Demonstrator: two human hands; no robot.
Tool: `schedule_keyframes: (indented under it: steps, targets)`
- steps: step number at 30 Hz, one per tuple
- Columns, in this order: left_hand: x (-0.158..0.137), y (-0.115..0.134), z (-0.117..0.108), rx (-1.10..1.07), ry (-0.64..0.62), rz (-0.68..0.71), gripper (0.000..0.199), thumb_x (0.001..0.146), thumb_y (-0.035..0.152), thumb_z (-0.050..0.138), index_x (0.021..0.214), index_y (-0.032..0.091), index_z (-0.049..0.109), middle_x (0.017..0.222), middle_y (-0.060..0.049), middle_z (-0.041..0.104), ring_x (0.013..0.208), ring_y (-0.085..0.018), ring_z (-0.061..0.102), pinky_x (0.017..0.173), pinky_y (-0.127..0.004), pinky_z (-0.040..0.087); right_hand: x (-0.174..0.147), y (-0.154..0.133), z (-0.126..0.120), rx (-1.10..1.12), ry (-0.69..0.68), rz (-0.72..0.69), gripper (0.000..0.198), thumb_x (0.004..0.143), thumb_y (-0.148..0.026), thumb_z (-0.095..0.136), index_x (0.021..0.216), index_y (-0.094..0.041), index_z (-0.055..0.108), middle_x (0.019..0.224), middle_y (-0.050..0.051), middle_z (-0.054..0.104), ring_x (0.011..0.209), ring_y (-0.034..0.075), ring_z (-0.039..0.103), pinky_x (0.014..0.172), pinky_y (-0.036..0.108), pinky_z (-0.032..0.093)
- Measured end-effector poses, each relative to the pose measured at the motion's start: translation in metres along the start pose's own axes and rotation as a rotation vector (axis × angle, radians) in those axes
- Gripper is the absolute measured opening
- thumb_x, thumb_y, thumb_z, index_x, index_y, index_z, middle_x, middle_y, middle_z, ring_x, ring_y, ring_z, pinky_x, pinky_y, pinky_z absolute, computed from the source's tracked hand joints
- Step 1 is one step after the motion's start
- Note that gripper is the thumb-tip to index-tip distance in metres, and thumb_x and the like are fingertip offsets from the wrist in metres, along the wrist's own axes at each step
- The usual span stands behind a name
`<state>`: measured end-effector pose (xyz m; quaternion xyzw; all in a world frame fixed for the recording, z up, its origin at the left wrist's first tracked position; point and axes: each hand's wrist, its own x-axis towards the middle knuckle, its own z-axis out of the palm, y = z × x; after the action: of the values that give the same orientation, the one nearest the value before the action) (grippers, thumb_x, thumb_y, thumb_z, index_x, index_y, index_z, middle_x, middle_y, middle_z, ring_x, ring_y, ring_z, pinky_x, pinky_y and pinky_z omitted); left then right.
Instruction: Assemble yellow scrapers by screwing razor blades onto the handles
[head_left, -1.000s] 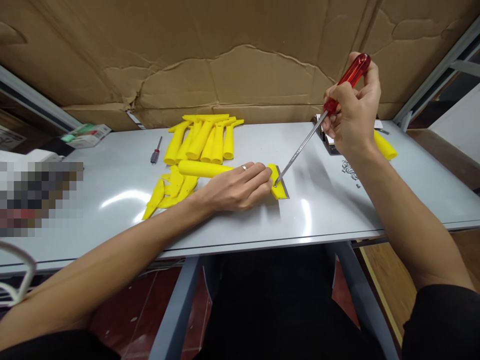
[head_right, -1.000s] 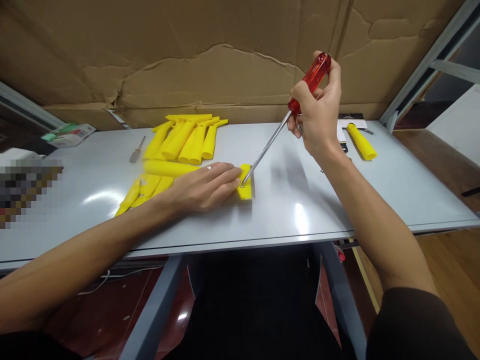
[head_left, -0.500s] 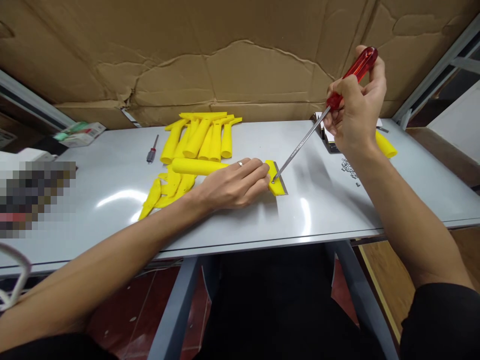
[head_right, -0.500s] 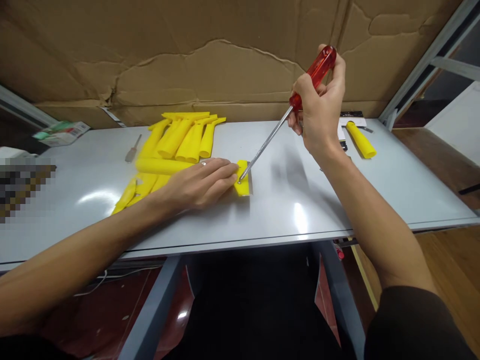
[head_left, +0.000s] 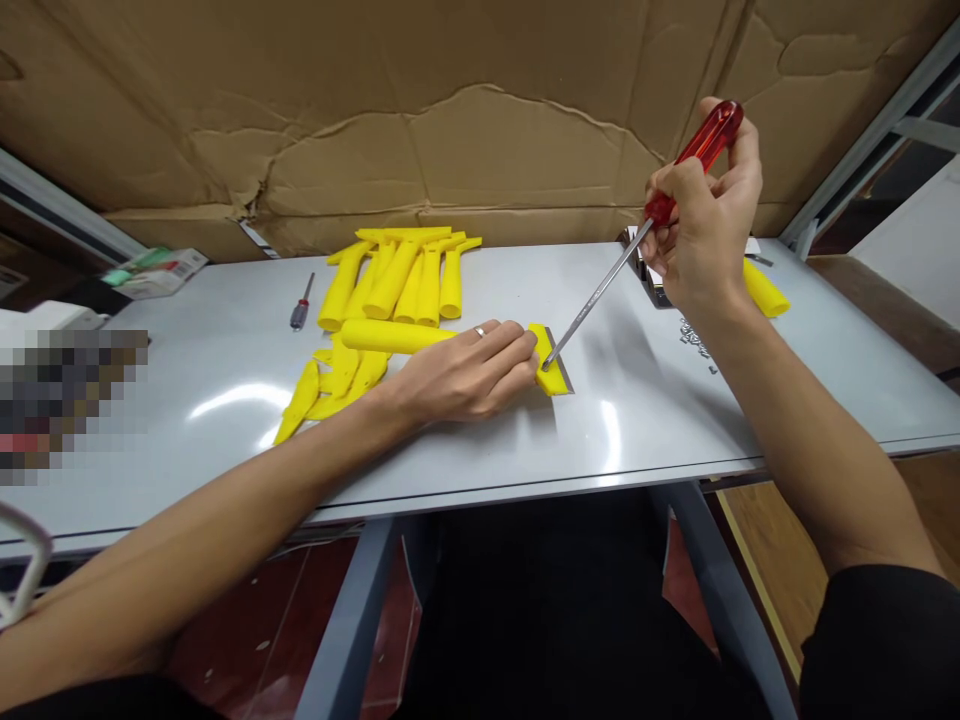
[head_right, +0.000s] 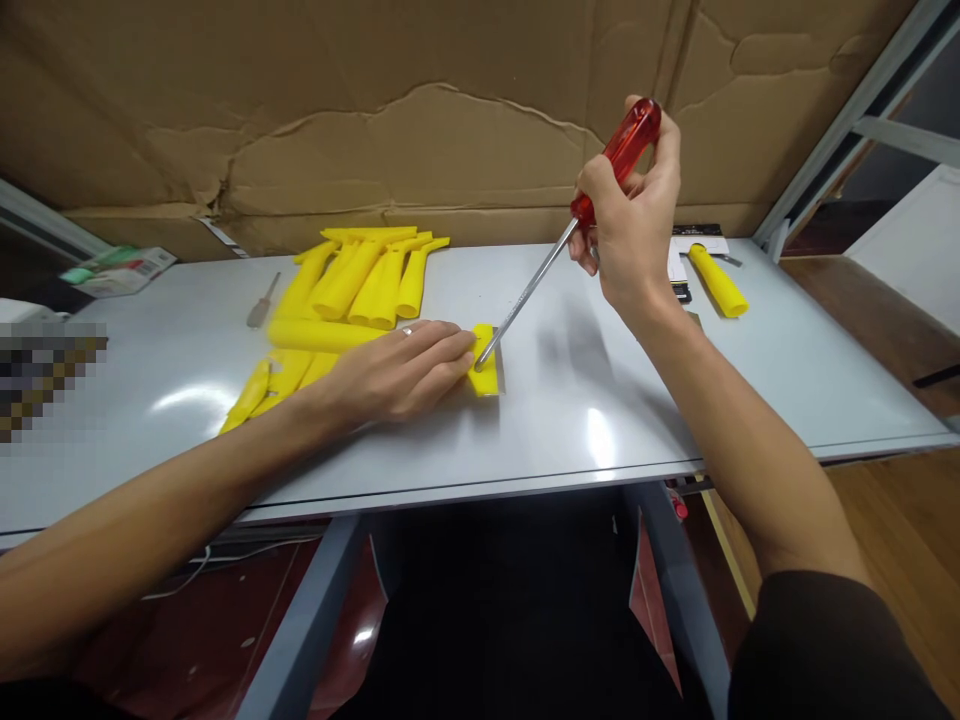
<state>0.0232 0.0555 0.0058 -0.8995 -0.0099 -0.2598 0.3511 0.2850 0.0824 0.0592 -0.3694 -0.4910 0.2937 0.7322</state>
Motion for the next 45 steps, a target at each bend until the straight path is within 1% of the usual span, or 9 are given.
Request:
schedule_keyframes:
  steps: [9,14,19,25,31,37,42,44,45]
  targets:
    - [0.001,0.000,-0.001,-0.014,0.014,0.012,0.018,0.103,0.007,0.053,0.090,0.014,0.061,0.089,-0.011,0.071,0.085,-0.021,0.065,0.069,-0.034,0.058,-0.001,-0.002,-0.001,-0.009,-0.008,-0.016,0.050,0.077,-0.023,0.059,0.122,-0.038,0.042,0.067,-0.011,0.053,0.038,0.009,0.036,0.031,0.028,0.018]
    - [-0.001,0.000,-0.002,-0.061,0.006,0.013,0.014,0.102,0.006,0.055,0.092,0.014,0.061,0.092,-0.012,0.072,0.089,-0.022,0.066,0.071,-0.035,0.057,-0.001,-0.002,0.002,-0.006,0.007,-0.047,0.054,0.076,-0.017,0.054,0.126,-0.031,0.041,0.064,-0.013,0.052,0.036,0.008,0.032,0.029,0.024,0.016]
    - [-0.002,0.000,0.000,-0.053,-0.002,0.026,0.015,0.103,0.007,0.056,0.091,0.017,0.059,0.091,-0.010,0.072,0.088,-0.022,0.066,0.071,-0.035,0.056,-0.003,-0.002,0.004,-0.003,0.016,-0.067,0.054,0.074,-0.018,0.053,0.126,-0.028,0.042,0.063,-0.013,0.053,0.036,0.008,0.035,0.027,0.023,0.020]
    - [0.001,0.000,0.001,-0.011,0.006,0.027,0.019,0.103,0.007,0.053,0.087,0.017,0.058,0.088,-0.009,0.071,0.084,-0.021,0.064,0.069,-0.033,0.056,-0.004,-0.006,0.003,0.010,0.014,-0.075,0.052,0.079,-0.015,0.050,0.129,-0.027,0.039,0.063,-0.012,0.053,0.036,0.008,0.033,0.027,0.021,0.023]
    - [-0.001,0.000,0.000,0.012,-0.024,0.040,0.019,0.104,0.008,0.053,0.088,0.017,0.059,0.090,-0.010,0.072,0.086,-0.020,0.065,0.069,-0.033,0.056,-0.003,-0.007,0.003,0.016,0.038,-0.041,0.049,0.081,-0.016,0.051,0.127,-0.029,0.041,0.061,-0.012,0.052,0.037,0.008,0.034,0.029,0.022,0.018]
    - [-0.002,0.000,0.001,0.006,-0.020,0.041,0.021,0.105,0.009,0.052,0.087,0.018,0.059,0.090,-0.009,0.072,0.085,-0.020,0.065,0.068,-0.034,0.057,-0.002,0.001,0.005,-0.006,0.037,-0.062,0.052,0.075,-0.018,0.054,0.124,-0.032,0.043,0.062,-0.013,0.050,0.036,0.008,0.033,0.029,0.026,0.016]
    - [-0.002,0.001,0.004,-0.026,-0.025,0.063,0.020,0.104,0.009,0.052,0.088,0.018,0.058,0.090,-0.009,0.072,0.084,-0.021,0.065,0.069,-0.034,0.056,-0.009,-0.005,0.006,0.007,-0.060,-0.113,0.054,0.078,-0.018,0.057,0.127,-0.035,0.041,0.063,-0.014,0.051,0.039,0.007,0.030,0.032,0.025,0.018]
    - [-0.002,0.004,0.006,-0.059,-0.019,0.062,0.019,0.104,0.008,0.054,0.089,0.018,0.058,0.091,-0.009,0.071,0.085,-0.020,0.065,0.070,-0.034,0.055,-0.012,-0.014,0.010,-0.003,-0.109,-0.184,0.063,0.081,-0.020,0.061,0.136,-0.035,0.036,0.061,-0.014,0.050,0.040,0.008,0.034,0.033,0.024,0.024]
    - [-0.001,0.005,0.008,-0.077,-0.013,0.056,0.018,0.103,0.008,0.055,0.089,0.018,0.057,0.092,-0.009,0.071,0.086,-0.020,0.065,0.070,-0.034,0.055,-0.012,-0.019,0.013,-0.024,-0.136,-0.214,0.067,0.082,-0.024,0.066,0.140,-0.035,0.033,0.060,-0.014,0.049,0.042,0.008,0.040,0.036,0.023,0.031]
